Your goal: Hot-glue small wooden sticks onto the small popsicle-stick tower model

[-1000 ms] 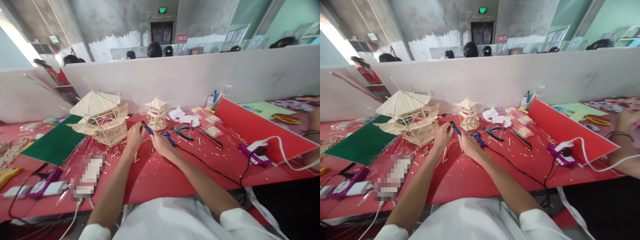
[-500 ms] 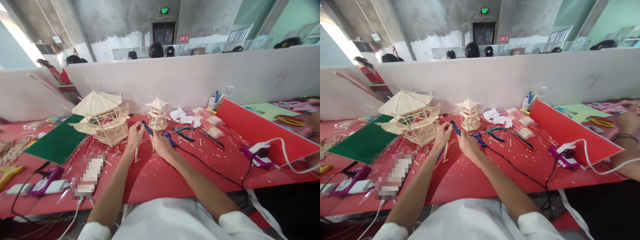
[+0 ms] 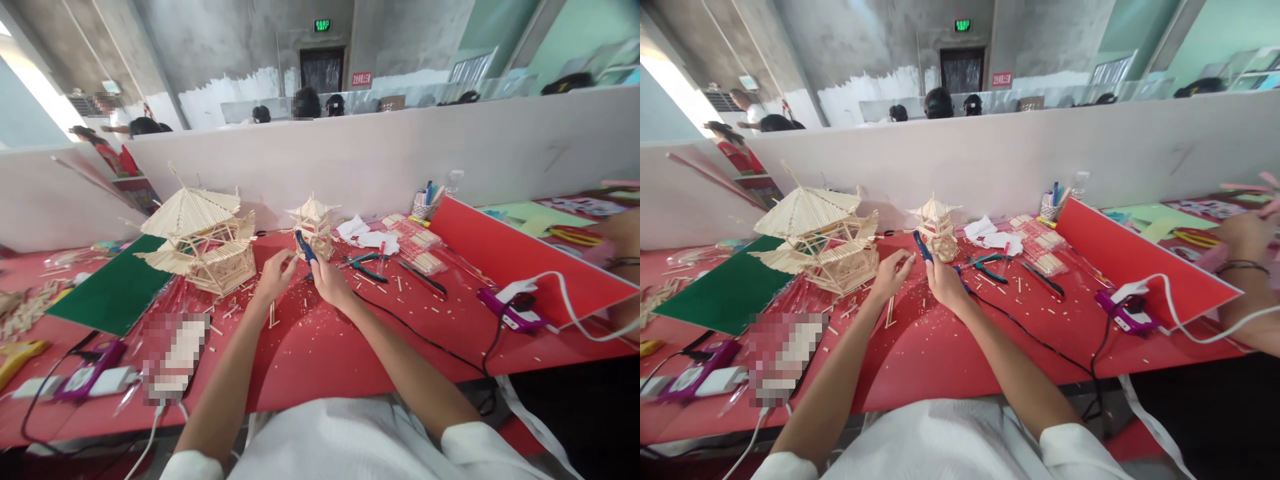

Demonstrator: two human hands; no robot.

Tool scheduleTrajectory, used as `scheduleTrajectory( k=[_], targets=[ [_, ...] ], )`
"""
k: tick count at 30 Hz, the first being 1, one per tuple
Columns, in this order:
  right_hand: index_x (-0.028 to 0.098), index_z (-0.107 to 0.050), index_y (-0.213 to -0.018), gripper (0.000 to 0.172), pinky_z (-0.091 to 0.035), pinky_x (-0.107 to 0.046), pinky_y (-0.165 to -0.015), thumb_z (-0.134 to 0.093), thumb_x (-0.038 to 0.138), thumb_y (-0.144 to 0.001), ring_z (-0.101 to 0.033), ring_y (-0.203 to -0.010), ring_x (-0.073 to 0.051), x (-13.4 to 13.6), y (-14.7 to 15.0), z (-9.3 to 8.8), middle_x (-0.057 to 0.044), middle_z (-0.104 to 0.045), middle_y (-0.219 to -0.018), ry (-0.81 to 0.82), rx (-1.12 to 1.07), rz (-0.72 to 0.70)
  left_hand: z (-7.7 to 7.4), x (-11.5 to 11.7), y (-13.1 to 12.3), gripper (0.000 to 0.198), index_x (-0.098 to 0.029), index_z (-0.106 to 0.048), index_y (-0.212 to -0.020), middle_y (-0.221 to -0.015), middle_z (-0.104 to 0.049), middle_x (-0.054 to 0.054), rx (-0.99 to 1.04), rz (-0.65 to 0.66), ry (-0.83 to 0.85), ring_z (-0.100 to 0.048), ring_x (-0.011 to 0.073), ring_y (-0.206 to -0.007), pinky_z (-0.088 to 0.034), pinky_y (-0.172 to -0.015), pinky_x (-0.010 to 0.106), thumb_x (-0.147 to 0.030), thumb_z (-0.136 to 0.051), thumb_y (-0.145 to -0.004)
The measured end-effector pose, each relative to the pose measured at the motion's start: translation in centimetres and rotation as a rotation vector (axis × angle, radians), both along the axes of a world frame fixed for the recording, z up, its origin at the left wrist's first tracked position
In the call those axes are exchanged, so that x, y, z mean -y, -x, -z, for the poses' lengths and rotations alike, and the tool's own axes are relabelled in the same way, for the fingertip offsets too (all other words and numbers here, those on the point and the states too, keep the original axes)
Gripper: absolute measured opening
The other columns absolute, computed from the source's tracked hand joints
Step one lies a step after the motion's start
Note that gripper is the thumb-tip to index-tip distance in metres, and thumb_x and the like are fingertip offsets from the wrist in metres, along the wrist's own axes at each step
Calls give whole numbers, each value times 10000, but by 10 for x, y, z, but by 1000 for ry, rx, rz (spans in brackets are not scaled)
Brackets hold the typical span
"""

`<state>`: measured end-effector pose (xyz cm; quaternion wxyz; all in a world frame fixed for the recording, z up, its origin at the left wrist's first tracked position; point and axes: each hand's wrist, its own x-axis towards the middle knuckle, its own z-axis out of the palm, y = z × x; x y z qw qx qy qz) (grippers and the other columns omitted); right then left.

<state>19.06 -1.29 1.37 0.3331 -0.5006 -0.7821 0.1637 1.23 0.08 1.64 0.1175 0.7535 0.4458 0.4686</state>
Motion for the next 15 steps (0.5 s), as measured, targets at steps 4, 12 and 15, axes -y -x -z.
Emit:
scheduleTrajectory(
  k=[4, 12, 15],
  targets=[
    [154, -483, -1435, 481, -500, -354, -934, -253, 366, -1070, -683, -1083, -251, -3, -14, -8, -136, -715, -1198, -26, -128, -115, -6, 4, -1, 299, -189, -622, -864, -842, -690, 37, 101, 24, 9, -629, 161, -794, -479, -792, 273, -436, -497, -976],
    [283, -348, -1552, 559, -374, -451, -1149, -430, 438, -1022, -436, -1420, -261, -9, -50, -23, -94, -467, -1551, -115, -65, -278, -10, 8, -1, 388, -188, -617, -828, -796, -654, 31, 259, 80, 74, -595, 163, -766, -475, -749, 279, -550, -540, -946],
    [298, -437, -1483, 533, -420, -444, -1096, -536, 387, -967, -518, -1308, -273, -12, -65, -27, -103, -550, -1431, -128, 59, -261, -10, 7, 0, 379, -187, -628, -827, -793, -649, 25, 307, 118, 101, -585, 158, -752, -473, -748, 281, -546, -568, -932]
  ],
)
